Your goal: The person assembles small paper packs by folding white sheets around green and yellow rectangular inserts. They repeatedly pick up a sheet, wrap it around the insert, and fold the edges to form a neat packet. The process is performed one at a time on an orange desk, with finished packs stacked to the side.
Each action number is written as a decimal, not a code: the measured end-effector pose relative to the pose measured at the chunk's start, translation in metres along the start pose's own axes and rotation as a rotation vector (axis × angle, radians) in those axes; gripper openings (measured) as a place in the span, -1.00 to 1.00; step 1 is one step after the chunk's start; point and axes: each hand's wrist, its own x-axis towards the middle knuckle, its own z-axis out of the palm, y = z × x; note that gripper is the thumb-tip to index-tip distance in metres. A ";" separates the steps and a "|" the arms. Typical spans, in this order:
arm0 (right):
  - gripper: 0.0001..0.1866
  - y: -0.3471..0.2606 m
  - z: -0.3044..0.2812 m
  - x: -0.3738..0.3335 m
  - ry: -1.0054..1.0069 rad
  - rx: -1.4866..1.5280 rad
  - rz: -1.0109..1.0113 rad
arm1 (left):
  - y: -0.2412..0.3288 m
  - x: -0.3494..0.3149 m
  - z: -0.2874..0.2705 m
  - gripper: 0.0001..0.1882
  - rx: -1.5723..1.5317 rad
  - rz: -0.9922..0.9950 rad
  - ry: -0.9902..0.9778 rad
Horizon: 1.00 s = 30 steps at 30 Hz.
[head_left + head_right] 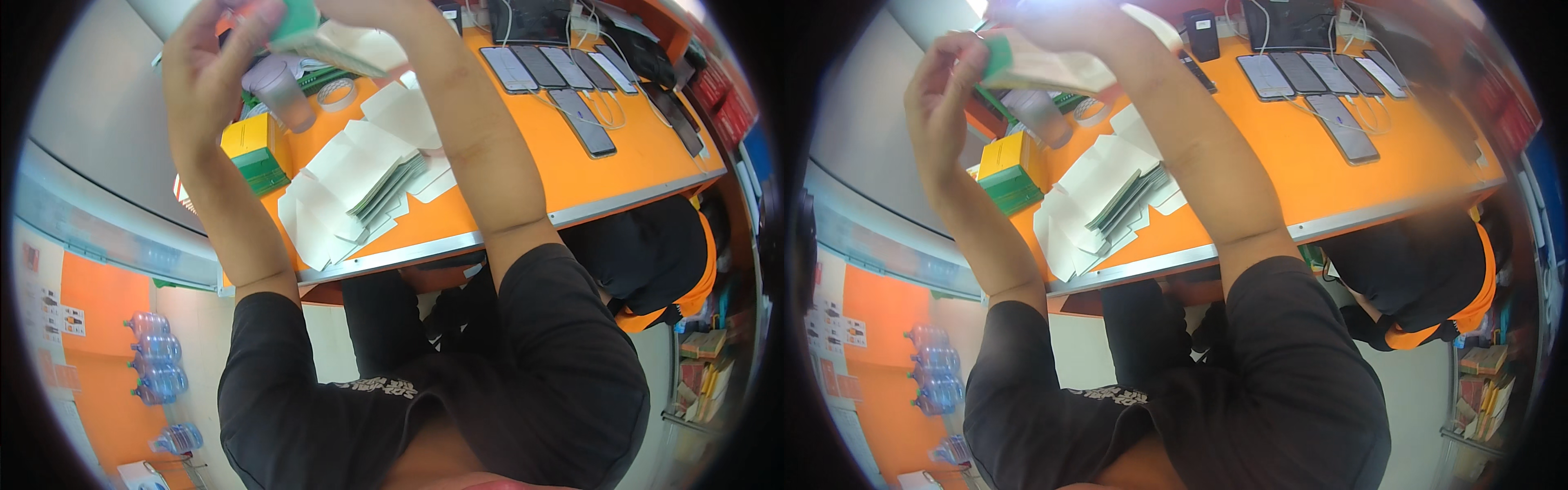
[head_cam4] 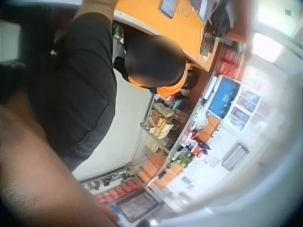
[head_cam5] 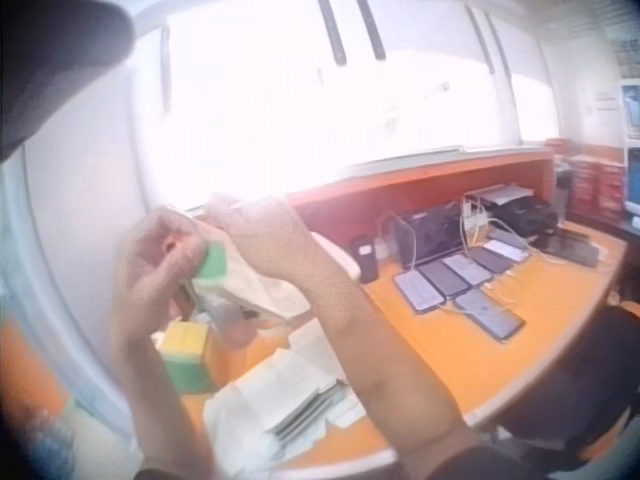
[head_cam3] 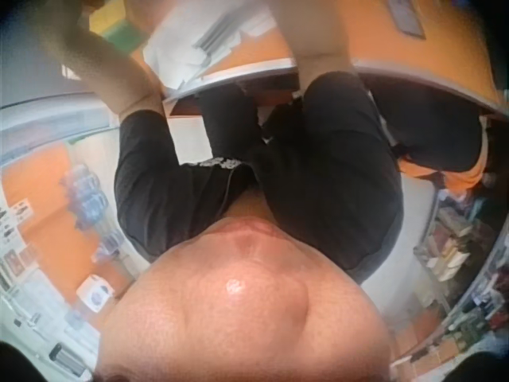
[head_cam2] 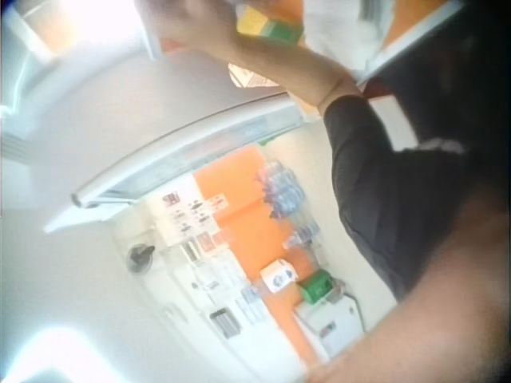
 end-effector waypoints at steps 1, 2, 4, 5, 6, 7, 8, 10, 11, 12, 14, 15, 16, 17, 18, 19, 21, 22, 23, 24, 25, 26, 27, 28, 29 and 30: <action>-0.69 -0.003 -0.007 0.000 -0.004 0.198 0.204 | -0.009 0.005 -0.001 -0.74 -0.138 -0.071 0.149; -0.67 -0.001 -0.015 -0.003 -0.005 0.386 0.416 | -0.018 0.011 0.004 -0.74 -0.113 -0.088 0.249; -0.65 -0.014 -0.024 -0.001 -0.060 0.581 0.564 | -0.024 0.018 0.000 -0.73 -0.021 -0.120 0.465; -0.63 -0.028 -0.032 -0.001 -0.108 0.572 0.510 | -0.028 0.020 -0.001 -0.72 -0.035 -0.136 0.493; -0.62 -0.036 -0.035 0.001 -0.154 0.558 0.457 | -0.032 0.020 -0.002 -0.72 -0.053 -0.152 0.520; -0.63 -0.037 -0.031 0.001 -0.141 0.540 0.439 | -0.035 0.020 -0.003 -0.71 -0.064 -0.169 0.546; -0.63 -0.037 -0.025 0.001 -0.126 0.519 0.423 | -0.037 0.019 -0.005 -0.72 -0.047 -0.172 0.556; -0.64 -0.039 -0.019 0.004 -0.112 0.447 0.385 | -0.037 0.017 -0.008 -0.72 -0.020 -0.182 0.573; -0.64 -0.038 -0.019 0.004 -0.110 0.389 0.369 | -0.037 0.018 -0.007 -0.72 -0.022 -0.195 0.567; -0.65 -0.037 -0.018 0.004 -0.108 0.331 0.353 | -0.036 0.019 -0.007 -0.73 -0.022 -0.208 0.560; -0.68 -0.030 -0.006 0.002 -0.020 0.321 0.250 | -0.039 0.019 -0.009 -0.73 -0.022 -0.244 0.534; -0.70 -0.026 0.001 0.001 0.025 0.316 0.198 | -0.044 0.019 -0.011 -0.73 -0.021 -0.266 0.514; -0.72 -0.022 0.005 0.000 0.056 0.235 0.160 | -0.047 0.020 -0.012 -0.73 -0.019 -0.288 0.494; -0.73 -0.020 0.009 0.003 0.087 0.155 0.119 | -0.046 0.019 -0.013 -0.74 0.013 -0.317 0.457; -0.74 -0.019 0.012 0.004 0.118 0.074 0.078 | -0.043 0.018 -0.013 -0.75 0.046 -0.346 0.420; -0.75 -0.018 0.014 0.004 0.128 0.063 0.073 | -0.041 0.018 -0.014 -0.75 0.079 -0.375 0.383; -0.78 -0.021 0.017 0.006 0.146 0.041 0.060 | -0.042 0.016 -0.015 -0.75 0.058 -0.352 0.320; -0.78 -0.021 0.018 0.007 0.168 0.050 0.041 | -0.042 0.015 -0.017 -0.75 0.049 -0.340 0.289; -0.79 -0.020 0.018 0.006 0.188 0.055 0.026 | -0.039 0.015 -0.015 -0.74 0.033 -0.336 0.301; -0.80 -0.019 0.018 0.006 0.209 0.060 0.010 | -0.032 0.015 -0.011 -0.73 0.018 -0.331 0.314; -0.81 -0.019 0.018 0.005 0.244 0.091 -0.006 | -0.028 0.015 -0.009 -0.71 0.004 -0.327 0.327; -0.83 -0.020 0.018 0.005 0.281 0.125 -0.023 | -0.027 0.015 -0.009 -0.69 -0.013 -0.312 0.343; -0.84 -0.021 0.018 0.005 0.318 0.160 -0.041 | -0.027 0.015 -0.010 -0.67 -0.030 -0.298 0.359; -0.85 -0.023 0.018 0.006 0.301 0.187 -0.040 | -0.026 0.015 -0.010 -0.65 -0.047 -0.283 0.375; -0.85 -0.023 0.017 0.007 0.285 0.214 -0.041 | -0.025 0.015 -0.011 -0.65 -0.012 -0.303 0.364; -0.86 -0.024 0.016 0.009 0.268 0.242 -0.041 | -0.024 0.014 -0.013 -0.65 0.024 -0.323 0.354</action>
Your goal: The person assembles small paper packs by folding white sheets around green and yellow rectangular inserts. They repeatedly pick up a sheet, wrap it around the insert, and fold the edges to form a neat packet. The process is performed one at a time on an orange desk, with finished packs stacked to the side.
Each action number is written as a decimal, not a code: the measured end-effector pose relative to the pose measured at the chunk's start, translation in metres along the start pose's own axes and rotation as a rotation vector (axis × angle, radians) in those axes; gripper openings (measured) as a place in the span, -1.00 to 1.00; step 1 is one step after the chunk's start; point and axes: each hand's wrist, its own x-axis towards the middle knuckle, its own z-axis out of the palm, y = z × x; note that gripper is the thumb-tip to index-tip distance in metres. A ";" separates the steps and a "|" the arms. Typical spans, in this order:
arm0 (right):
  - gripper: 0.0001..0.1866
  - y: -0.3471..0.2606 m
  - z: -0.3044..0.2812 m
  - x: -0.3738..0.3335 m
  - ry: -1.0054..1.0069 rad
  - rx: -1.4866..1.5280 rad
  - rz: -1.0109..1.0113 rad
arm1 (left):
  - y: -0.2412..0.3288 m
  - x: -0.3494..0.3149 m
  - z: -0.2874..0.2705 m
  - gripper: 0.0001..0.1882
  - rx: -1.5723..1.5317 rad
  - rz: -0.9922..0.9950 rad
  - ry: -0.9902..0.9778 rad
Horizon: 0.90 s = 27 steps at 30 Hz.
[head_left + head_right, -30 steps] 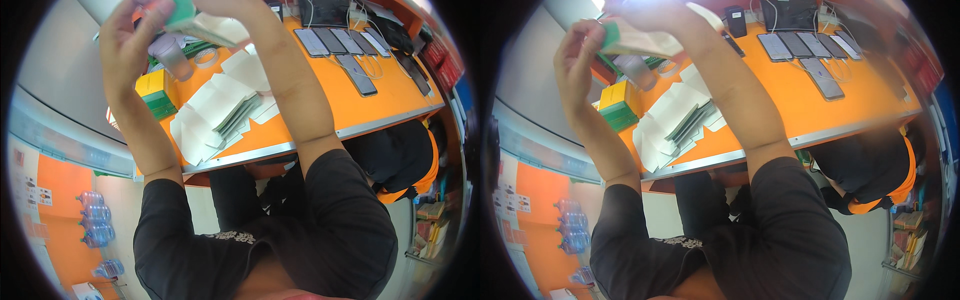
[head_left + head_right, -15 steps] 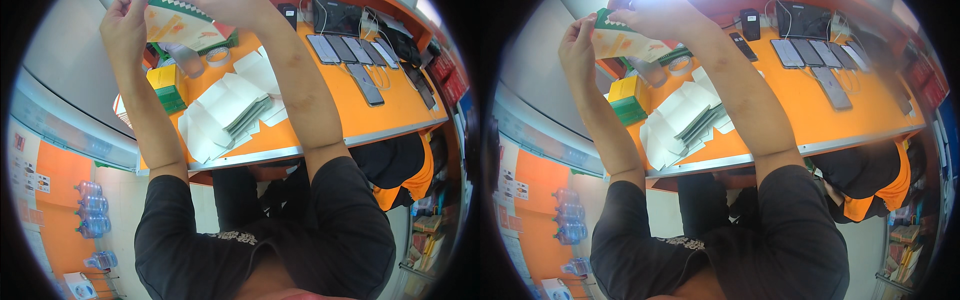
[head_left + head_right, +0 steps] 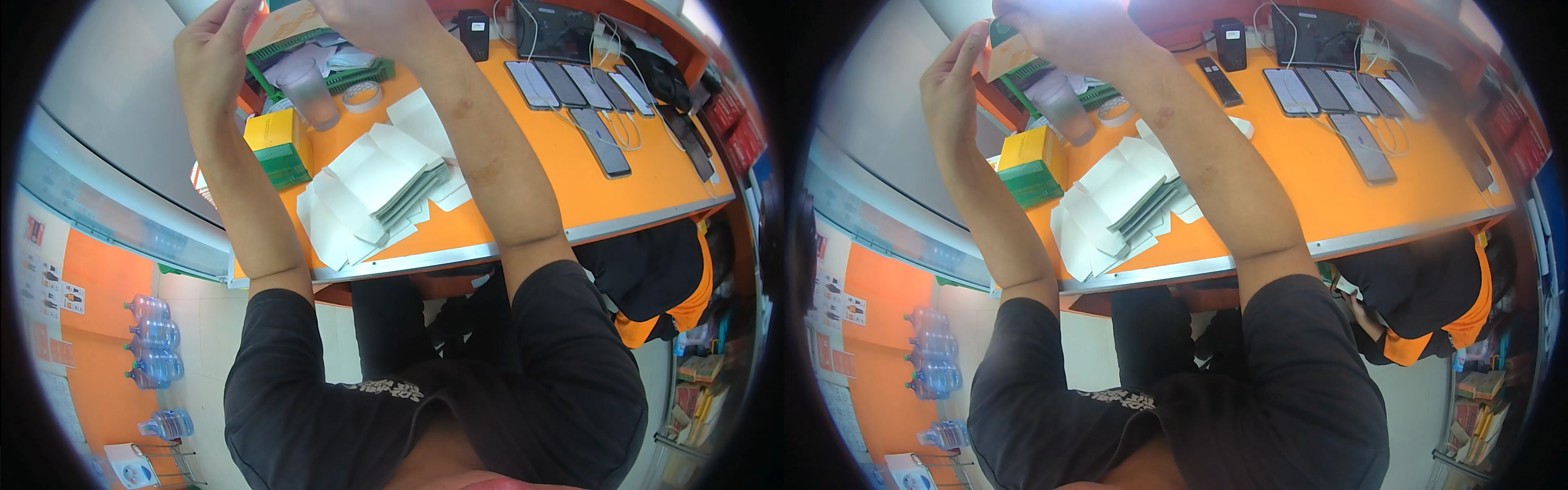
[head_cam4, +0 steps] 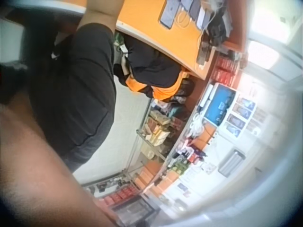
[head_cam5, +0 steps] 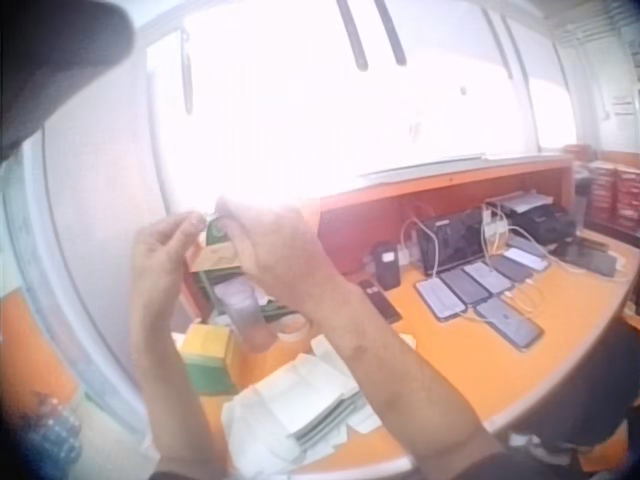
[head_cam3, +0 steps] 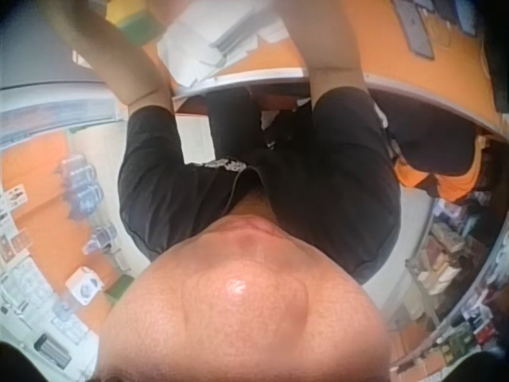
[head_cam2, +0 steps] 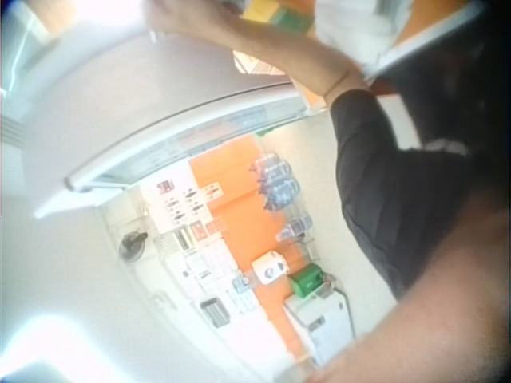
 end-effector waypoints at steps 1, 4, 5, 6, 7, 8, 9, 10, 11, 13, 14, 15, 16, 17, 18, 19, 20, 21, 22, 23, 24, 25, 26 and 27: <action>-0.86 0.000 0.001 0.000 -0.005 -0.004 -0.012 | 0.002 -0.001 -0.002 -0.64 0.040 -0.013 -0.004; -0.87 0.007 -0.002 -0.002 -0.014 -0.042 -0.041 | 0.004 -0.004 0.007 -0.66 0.038 -0.013 -0.010; -0.87 0.006 -0.002 -0.002 -0.008 -0.035 -0.043 | 0.004 -0.004 0.005 -0.65 0.044 0.009 -0.010; -0.87 0.006 -0.002 -0.001 -0.002 -0.029 -0.044 | 0.003 -0.003 0.003 -0.65 0.049 0.031 -0.012; -0.87 0.005 -0.004 0.001 -0.002 -0.004 -0.036 | 0.004 -0.002 0.001 -0.64 0.053 0.052 -0.014; -0.87 0.002 -0.006 0.001 -0.003 0.022 -0.024 | 0.006 -0.004 0.002 -0.63 0.033 0.047 0.007; -0.87 -0.001 -0.008 0.001 -0.005 0.048 -0.011 | 0.009 -0.006 0.004 -0.62 0.013 0.042 0.027; -0.87 -0.002 -0.010 0.001 -0.015 0.071 0.008 | 0.011 -0.008 0.005 -0.61 -0.008 0.036 0.047; -0.87 -0.005 -0.011 0.002 -0.026 0.093 0.026 | 0.011 -0.007 0.004 -0.61 0.001 0.049 0.049; -0.87 -0.008 -0.012 0.003 -0.037 0.122 0.057 | 0.009 -0.006 0.000 -0.60 0.021 0.074 0.052; -0.87 -0.008 -0.010 0.003 -0.038 0.127 0.073 | 0.009 -0.006 0.000 -0.61 0.029 0.071 0.046; -0.87 -0.008 -0.009 0.003 -0.038 0.133 0.088 | 0.009 -0.006 0.000 -0.61 0.038 0.069 0.040; -0.87 -0.007 -0.009 0.003 -0.034 0.110 0.051 | 0.009 -0.006 -0.001 -0.62 0.047 0.067 0.033; -0.87 -0.005 -0.010 0.004 -0.030 0.086 0.015 | 0.010 -0.007 0.000 -0.62 0.056 0.071 0.028; -0.87 -0.003 -0.011 0.004 -0.026 0.062 -0.022 | 0.012 -0.009 0.001 -0.62 0.065 0.075 0.022; -0.87 -0.004 -0.012 0.004 -0.036 0.072 -0.008 | 0.013 -0.009 0.001 -0.62 0.075 0.080 0.016; -0.86 -0.004 -0.012 0.004 -0.045 0.083 0.008 | 0.013 -0.010 0.001 -0.62 0.059 0.065 0.009; -0.86 -0.005 -0.013 0.004 -0.055 0.093 0.023 | 0.012 -0.010 0.001 -0.62 0.042 0.050 0.001; -0.85 -0.006 -0.013 0.004 -0.074 0.090 0.048 | 0.012 -0.010 0.001 -0.63 0.025 0.035 -0.006; -0.85 -0.006 -0.015 0.003 -0.093 0.081 0.076 | 0.010 -0.010 0.002 -0.63 0.013 0.039 -0.022; -0.84 -0.005 -0.017 0.002 -0.112 0.072 0.104 | 0.006 -0.009 0.004 -0.64 0.000 0.044 -0.038; -0.81 -0.005 -0.018 0.000 -0.117 0.077 0.135 | 0.004 -0.009 0.006 -0.65 -0.015 0.048 -0.054; -0.77 -0.008 -0.017 0.001 -0.118 0.094 0.157 | 0.011 -0.010 0.003 -0.69 0.007 0.043 -0.094; -0.74 -0.009 -0.016 0.001 -0.120 0.111 0.179 | 0.021 -0.014 -0.002 -0.73 0.028 0.038 -0.135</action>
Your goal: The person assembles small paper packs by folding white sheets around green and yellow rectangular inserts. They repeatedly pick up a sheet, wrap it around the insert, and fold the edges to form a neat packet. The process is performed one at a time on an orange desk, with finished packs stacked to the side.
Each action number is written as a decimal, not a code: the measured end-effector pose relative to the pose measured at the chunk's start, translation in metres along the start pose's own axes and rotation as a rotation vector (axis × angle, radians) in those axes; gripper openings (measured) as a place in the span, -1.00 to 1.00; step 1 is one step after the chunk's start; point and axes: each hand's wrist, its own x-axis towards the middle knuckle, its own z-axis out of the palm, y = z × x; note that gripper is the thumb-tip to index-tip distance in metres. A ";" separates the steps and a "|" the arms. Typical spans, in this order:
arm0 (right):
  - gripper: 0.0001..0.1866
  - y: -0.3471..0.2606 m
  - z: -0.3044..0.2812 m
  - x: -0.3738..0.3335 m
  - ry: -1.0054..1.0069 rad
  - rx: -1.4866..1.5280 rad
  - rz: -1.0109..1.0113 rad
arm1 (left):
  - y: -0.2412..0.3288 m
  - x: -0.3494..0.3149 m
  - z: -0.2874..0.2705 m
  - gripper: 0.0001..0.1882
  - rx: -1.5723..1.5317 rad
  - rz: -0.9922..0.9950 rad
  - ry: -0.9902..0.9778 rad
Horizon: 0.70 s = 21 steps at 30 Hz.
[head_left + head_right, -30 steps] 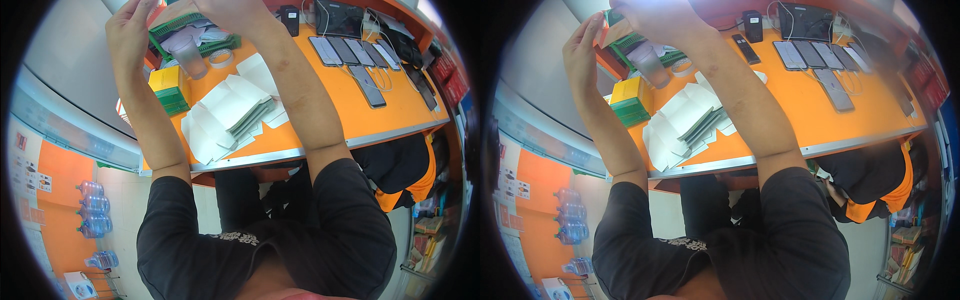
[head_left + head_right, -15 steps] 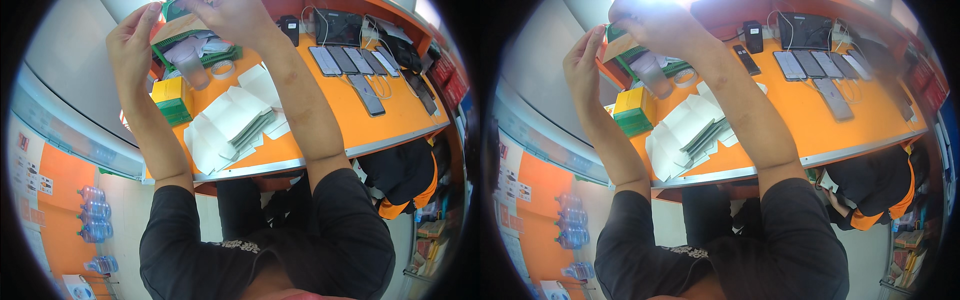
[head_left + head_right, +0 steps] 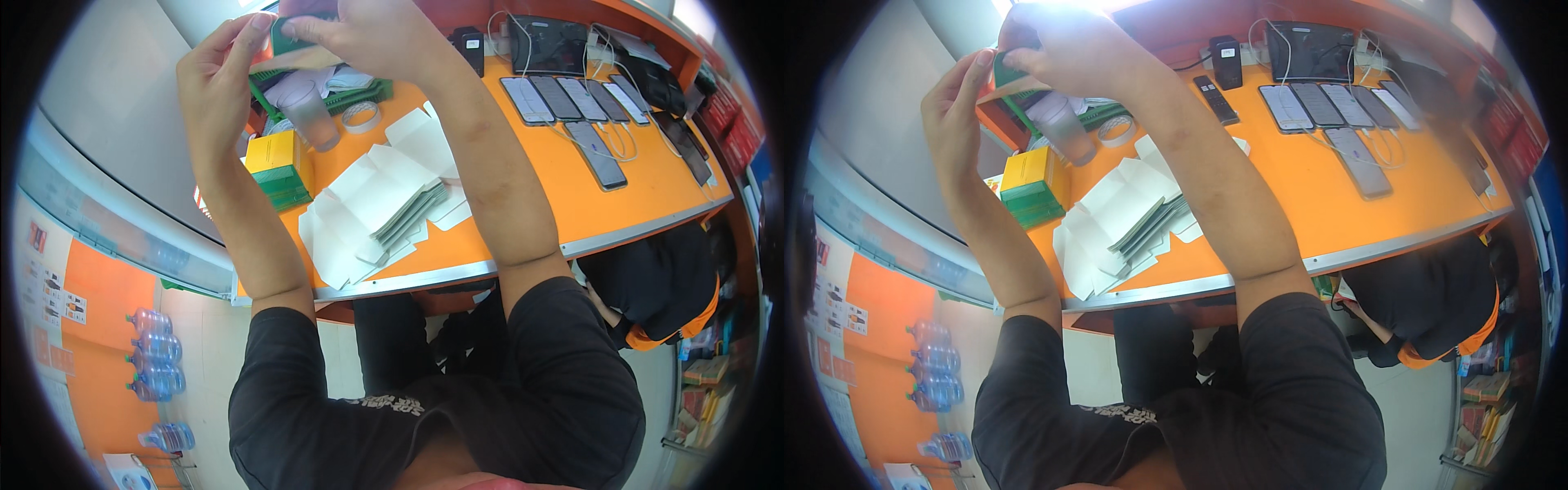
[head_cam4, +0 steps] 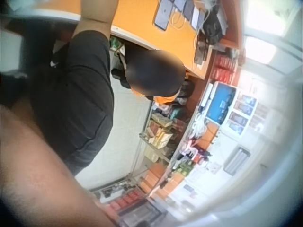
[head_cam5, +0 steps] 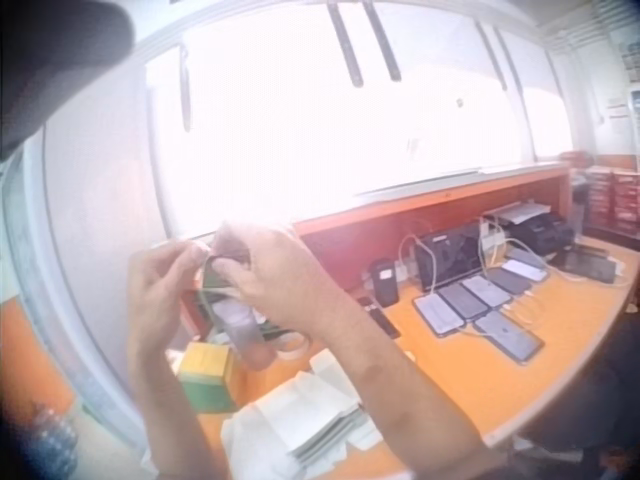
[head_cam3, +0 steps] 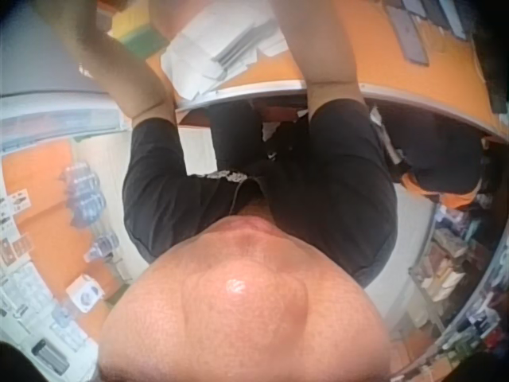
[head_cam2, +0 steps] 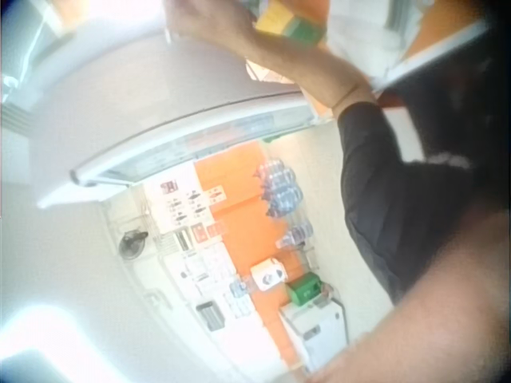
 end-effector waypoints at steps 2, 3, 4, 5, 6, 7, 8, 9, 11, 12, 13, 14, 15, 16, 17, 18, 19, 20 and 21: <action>-0.74 0.005 -0.001 -0.005 -0.122 0.158 0.204 | 0.003 -0.001 -0.005 -0.76 0.017 0.053 -0.099; -0.70 0.009 -0.002 -0.008 -0.182 0.232 0.307 | -0.004 0.000 -0.011 -0.75 0.016 0.113 -0.156; -0.69 0.012 -0.001 -0.008 -0.194 0.280 0.309 | -0.007 0.001 -0.014 -0.74 0.018 0.174 -0.212; -0.68 0.014 0.000 -0.006 -0.204 0.329 0.309 | -0.004 0.002 -0.010 -0.70 0.023 0.235 -0.116; -0.68 0.014 0.001 -0.003 -0.215 0.380 0.306 | 0.000 0.001 -0.005 -0.66 0.030 0.296 -0.019; -0.68 0.012 0.001 -0.001 -0.138 0.355 0.345 | 0.005 0.001 0.000 -0.63 0.038 0.357 0.080; -0.69 0.010 -0.001 -0.002 -0.058 0.316 0.394 | 0.006 0.000 0.009 -0.58 0.096 0.289 0.168; -0.70 0.010 -0.002 -0.003 0.022 0.277 0.442 | 0.006 -0.002 0.017 -0.53 0.155 0.218 0.255; -0.73 0.018 0.006 -0.001 0.126 0.401 0.492 | 0.006 -0.002 0.026 -0.45 0.132 0.081 0.256; -0.74 0.019 0.012 0.000 0.176 0.470 0.515 | 0.003 -0.001 0.029 -0.41 0.048 0.016 0.170; -0.75 0.021 0.016 -0.001 0.177 0.435 0.483 | -0.001 0.001 0.033 -0.37 -0.036 -0.049 0.083; -0.76 0.018 0.021 -0.002 0.177 0.403 0.450 | -0.003 0.004 0.038 -0.40 0.052 -0.005 0.142; -0.77 0.018 0.026 -0.002 0.178 0.368 0.418 | -0.004 0.006 0.038 -0.43 0.022 -0.024 0.161; -0.76 0.020 0.030 -0.003 0.193 0.521 0.278 | -0.005 0.007 0.037 -0.45 -0.009 -0.043 0.179; -0.76 0.024 0.030 -0.002 0.167 0.290 0.242 | -0.007 0.009 0.035 -0.47 -0.035 -0.064 0.201; -0.74 0.030 0.028 0.000 0.140 0.059 0.205 | -0.014 0.013 0.033 -0.49 -0.057 -0.041 0.226; -0.73 0.038 0.027 0.002 0.114 -0.172 0.165 | -0.023 0.018 0.031 -0.50 -0.080 -0.017 0.251; -0.66 0.055 0.026 0.004 0.124 0.061 0.176 | -0.030 0.021 0.033 -0.52 -0.113 0.003 0.271; -0.59 0.063 0.025 0.008 0.133 0.294 0.186 | -0.029 0.021 0.035 -0.53 -0.164 -0.027 0.245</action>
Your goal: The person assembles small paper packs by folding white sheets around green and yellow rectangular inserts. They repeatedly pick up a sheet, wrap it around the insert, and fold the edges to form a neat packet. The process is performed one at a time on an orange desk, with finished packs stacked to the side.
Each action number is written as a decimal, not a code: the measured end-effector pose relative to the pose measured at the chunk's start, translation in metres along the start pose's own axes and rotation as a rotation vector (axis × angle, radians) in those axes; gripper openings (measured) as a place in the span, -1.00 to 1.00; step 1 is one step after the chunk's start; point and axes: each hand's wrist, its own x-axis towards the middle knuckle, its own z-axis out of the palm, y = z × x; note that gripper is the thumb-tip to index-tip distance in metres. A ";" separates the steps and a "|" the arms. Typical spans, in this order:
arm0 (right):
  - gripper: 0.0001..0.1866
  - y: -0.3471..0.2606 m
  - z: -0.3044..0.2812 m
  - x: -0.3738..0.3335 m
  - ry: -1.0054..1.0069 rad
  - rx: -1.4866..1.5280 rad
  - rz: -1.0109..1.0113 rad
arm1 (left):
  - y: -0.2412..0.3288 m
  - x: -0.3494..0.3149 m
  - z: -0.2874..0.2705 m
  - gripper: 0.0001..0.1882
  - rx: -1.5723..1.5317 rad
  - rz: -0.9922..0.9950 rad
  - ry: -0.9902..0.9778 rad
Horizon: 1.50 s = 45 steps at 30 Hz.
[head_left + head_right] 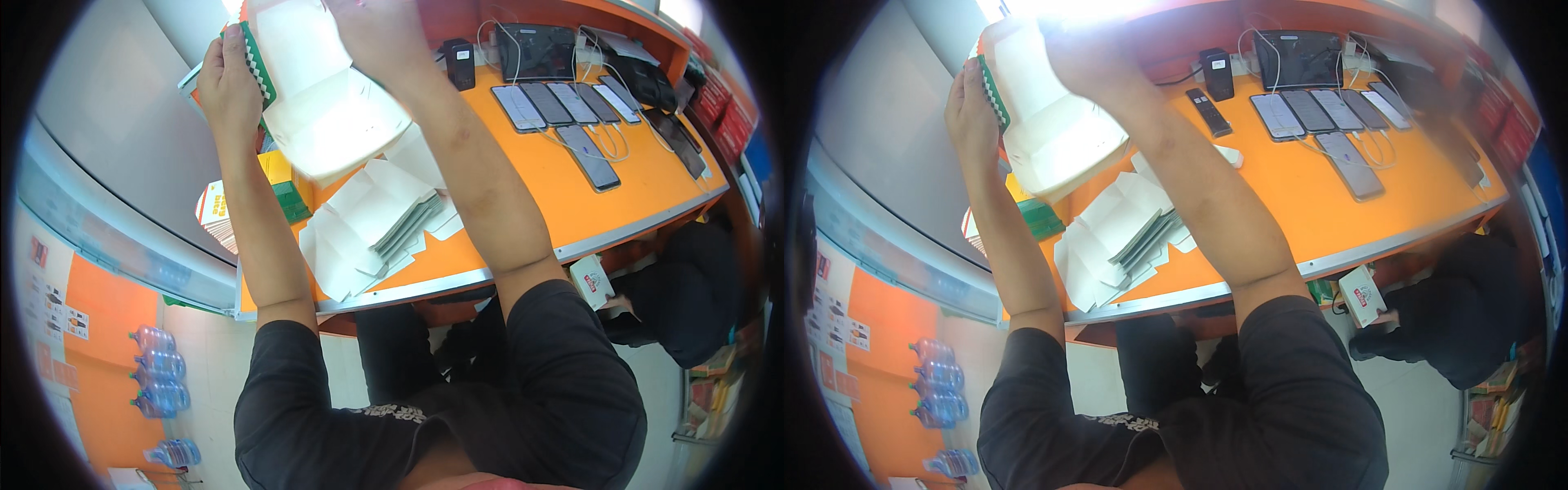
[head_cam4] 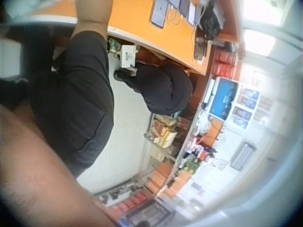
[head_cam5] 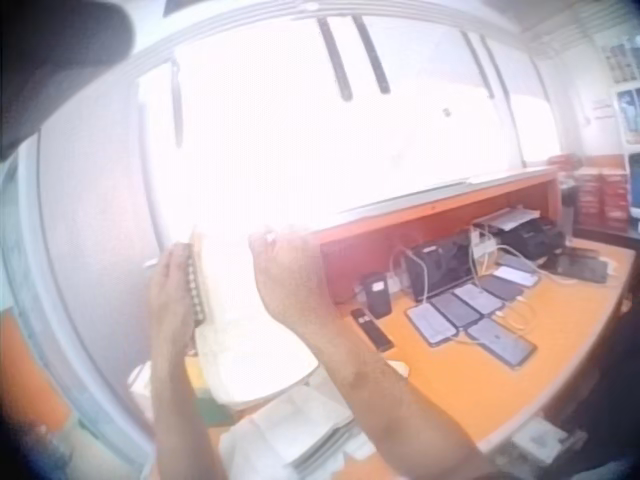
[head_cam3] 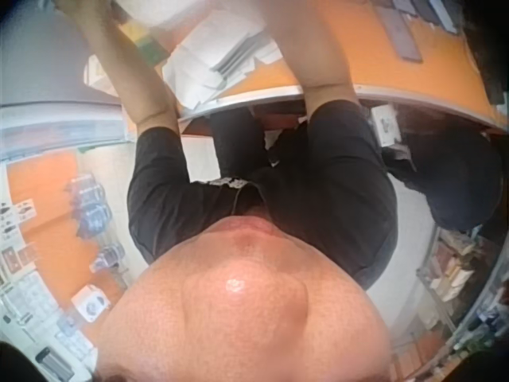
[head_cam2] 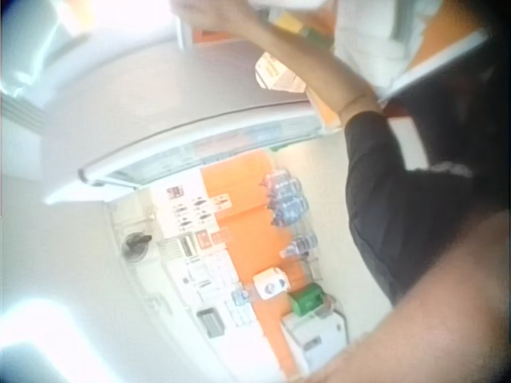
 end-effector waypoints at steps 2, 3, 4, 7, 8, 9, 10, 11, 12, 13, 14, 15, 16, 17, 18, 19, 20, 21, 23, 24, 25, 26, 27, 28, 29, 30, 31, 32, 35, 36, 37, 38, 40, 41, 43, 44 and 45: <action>-0.66 0.001 -0.019 0.001 -0.118 0.175 0.218 | 0.001 -0.003 0.003 -0.55 -0.090 -0.077 -0.046; -0.70 -0.035 -0.035 0.003 -0.245 0.141 0.406 | 0.000 -0.005 -0.007 -0.57 -0.046 -0.094 -0.054; -0.65 -0.043 -0.038 0.001 -0.202 0.077 0.442 | 0.001 -0.007 -0.005 -0.59 -0.030 -0.108 -0.083; -0.49 -0.024 -0.018 -0.009 0.228 -0.115 0.248 | -0.006 -0.004 0.007 -0.57 -0.078 -0.133 -0.130; -0.50 -0.021 -0.015 -0.009 0.204 -0.151 0.220 | -0.008 -0.001 0.004 -0.56 -0.093 -0.137 -0.125; -0.50 -0.018 -0.013 -0.008 0.181 -0.188 0.192 | -0.009 0.002 0.002 -0.55 -0.237 -0.183 -0.111; -0.50 -0.016 -0.011 -0.007 0.158 -0.225 0.163 | -0.009 0.006 0.000 -0.55 -0.381 -0.228 -0.098; -0.51 -0.012 -0.009 -0.008 0.174 -0.181 0.108 | -0.005 0.006 0.002 -0.54 -0.532 -0.277 -0.089; -0.51 -0.009 -0.005 -0.009 0.190 -0.137 0.052 | 0.000 0.003 0.004 -0.54 -0.516 -0.314 -0.080; -0.52 -0.006 -0.004 -0.010 0.207 -0.093 -0.003 | 0.007 -0.001 0.006 -0.54 -0.501 -0.351 -0.072; -0.51 -0.007 -0.004 -0.010 0.180 -0.114 0.035 | 0.012 -0.004 0.006 -0.54 -0.483 -0.389 -0.059; -0.51 -0.009 -0.006 -0.010 0.154 -0.136 0.072 | 0.007 -0.003 0.006 -0.45 -0.292 -0.391 -0.012; -0.51 -0.010 -0.007 -0.009 0.128 -0.158 0.110 | 0.002 -0.002 0.007 -0.45 -0.159 -0.318 0.018; -0.51 -0.011 -0.007 -0.009 0.150 -0.170 0.133 | 0.000 -0.003 0.010 -0.45 -0.026 -0.244 0.046; -0.51 -0.011 -0.008 -0.008 0.172 -0.183 0.156 | 0.001 -0.004 0.012 -0.45 0.107 -0.170 0.072; -0.50 -0.011 -0.007 -0.009 0.195 -0.196 0.179 | 0.003 -0.010 0.014 -0.45 0.177 -0.176 0.069; -0.50 -0.012 -0.006 -0.009 0.211 -0.216 0.177 | 0.000 -0.009 0.013 -0.45 0.154 -0.170 0.058; -0.49 -0.013 -0.003 -0.008 0.227 -0.236 0.174 | -0.006 -0.007 0.011 -0.44 0.131 -0.164 0.048; -0.50 -0.013 -0.001 -0.009 0.246 -0.297 0.163 | -0.009 -0.005 0.010 -0.44 0.095 -0.131 0.036; -0.52 -0.012 -0.001 -0.009 0.249 -0.338 0.154 | -0.010 -0.005 0.011 -0.44 0.082 -0.104 0.034; -0.53 -0.011 -0.001 -0.010 0.252 -0.378 0.145 | -0.010 -0.005 0.011 -0.44 0.069 -0.077 0.033; -0.54 -0.007 -0.001 -0.010 0.279 -0.368 0.073 | -0.009 -0.006 0.013 -0.44 0.045 -0.095 0.021; -0.56 0.000 -0.002 -0.008 0.306 -0.357 0.000 | -0.008 -0.007 0.014 -0.44 0.020 -0.112 0.009; -0.57 0.005 -0.004 -0.006 0.333 -0.347 -0.072 | -0.006 -0.007 0.017 -0.44 -0.005 -0.130 -0.003; -0.58 0.008 -0.005 -0.005 0.334 -0.410 -0.098 | -0.005 -0.007 0.017 -0.45 -0.133 -0.218 -0.001; -0.59 0.010 -0.008 -0.004 0.336 -0.473 -0.123 | -0.003 -0.007 0.019 -0.45 -0.262 -0.306 0.000; -0.60 0.013 -0.010 -0.004 0.337 -0.538 -0.148 | -0.001 -0.007 0.021 -0.45 -0.392 -0.394 0.000; -0.60 0.012 -0.011 -0.005 0.328 -0.536 -0.168 | -0.001 -0.009 0.022 -0.46 -0.363 -0.398 -0.007; -0.62 0.016 -0.018 -0.004 0.306 -0.735 -0.241 | -0.009 -0.006 0.026 -0.48 -0.198 -0.331 -0.020; -0.63 0.015 -0.017 -0.007 0.307 -0.727 -0.242 | -0.017 -0.002 0.021 -0.48 -0.085 -0.258 -0.015; -0.64 0.015 -0.018 -0.009 0.286 -0.710 -0.236 | -0.023 0.000 0.018 -0.48 0.028 -0.185 -0.012; -0.64 0.013 -0.014 -0.009 0.269 -0.683 -0.230 | -0.024 0.000 0.015 -0.49 0.099 -0.060 0.010; -0.64 0.010 -0.006 -0.013 0.232 -0.614 -0.198 | -0.022 0.001 0.005 -0.50 0.244 0.191 0.046; -0.64 0.010 -0.003 -0.013 0.209 -0.563 -0.167 | -0.009 -0.007 0.004 -0.50 0.159 0.029 0.048; -0.63 0.005 -0.014 -0.015 0.174 -0.461 -0.069 | -0.002 -0.007 0.010 -0.49 -0.071 -0.078 -0.023; -0.62 0.005 -0.013 -0.013 0.142 -0.347 -0.001 | 0.000 -0.006 0.006 -0.48 -0.169 -0.125 -0.043; -0.61 0.006 -0.013 -0.012 0.108 -0.219 0.075 | -0.003 -0.001 0.000 -0.49 -0.128 -0.033 0.078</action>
